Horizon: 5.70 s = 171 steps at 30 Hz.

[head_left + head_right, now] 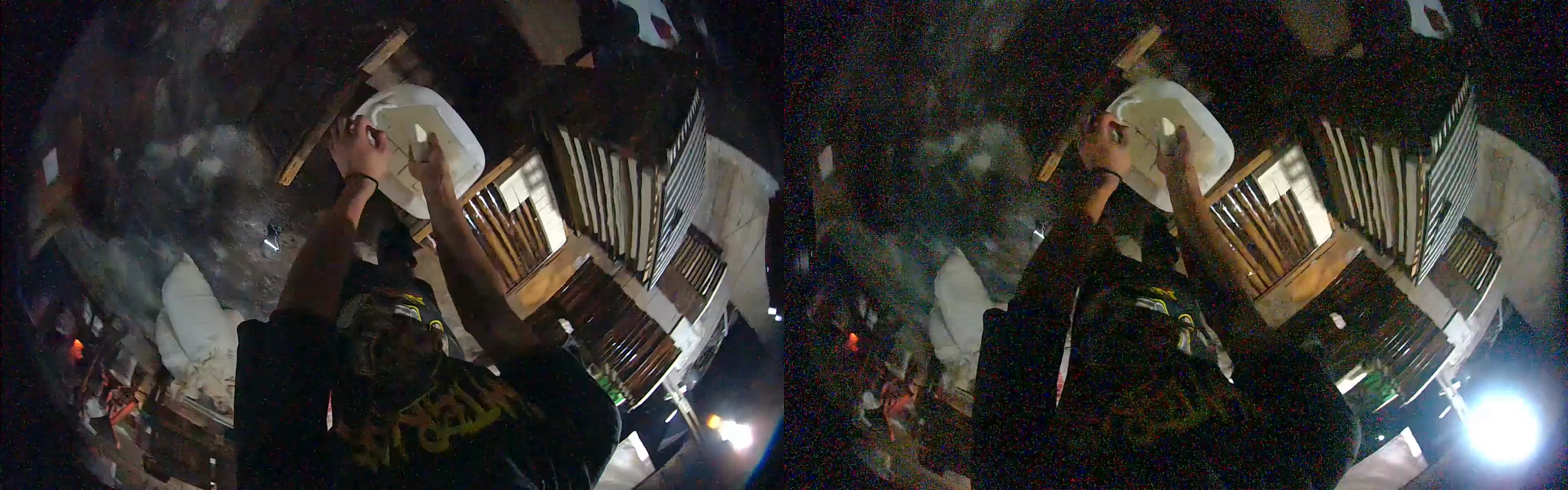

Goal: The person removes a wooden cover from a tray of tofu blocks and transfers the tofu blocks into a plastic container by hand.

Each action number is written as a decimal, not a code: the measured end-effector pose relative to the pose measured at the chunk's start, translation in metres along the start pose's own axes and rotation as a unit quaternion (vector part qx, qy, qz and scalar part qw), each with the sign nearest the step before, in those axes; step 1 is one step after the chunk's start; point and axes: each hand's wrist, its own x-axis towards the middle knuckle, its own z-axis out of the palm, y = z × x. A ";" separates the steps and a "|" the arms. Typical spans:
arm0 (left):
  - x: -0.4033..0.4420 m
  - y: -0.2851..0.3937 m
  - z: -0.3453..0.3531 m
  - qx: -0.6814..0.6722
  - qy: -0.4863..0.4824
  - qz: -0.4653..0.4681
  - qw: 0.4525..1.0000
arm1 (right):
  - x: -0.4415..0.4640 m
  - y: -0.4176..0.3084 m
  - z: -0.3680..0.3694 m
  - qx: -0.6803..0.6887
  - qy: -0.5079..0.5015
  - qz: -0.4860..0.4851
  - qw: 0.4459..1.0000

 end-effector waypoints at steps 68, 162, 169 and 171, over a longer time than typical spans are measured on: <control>0.004 -0.007 0.000 0.036 0.022 0.125 0.991 | 0.026 -0.302 -0.326 -0.368 0.199 -0.345 0.840; -0.010 -0.011 0.002 -0.031 -0.004 0.141 0.989 | 0.005 -0.034 -0.024 -0.911 0.201 -0.202 0.299; -0.006 0.002 -0.008 -0.051 0.016 0.110 0.993 | 0.019 -0.015 -0.043 -0.602 0.302 -0.232 0.702; -0.010 -0.004 -0.002 -0.054 -0.006 0.099 0.994 | 0.021 -0.017 -0.044 -0.645 0.350 -0.127 0.667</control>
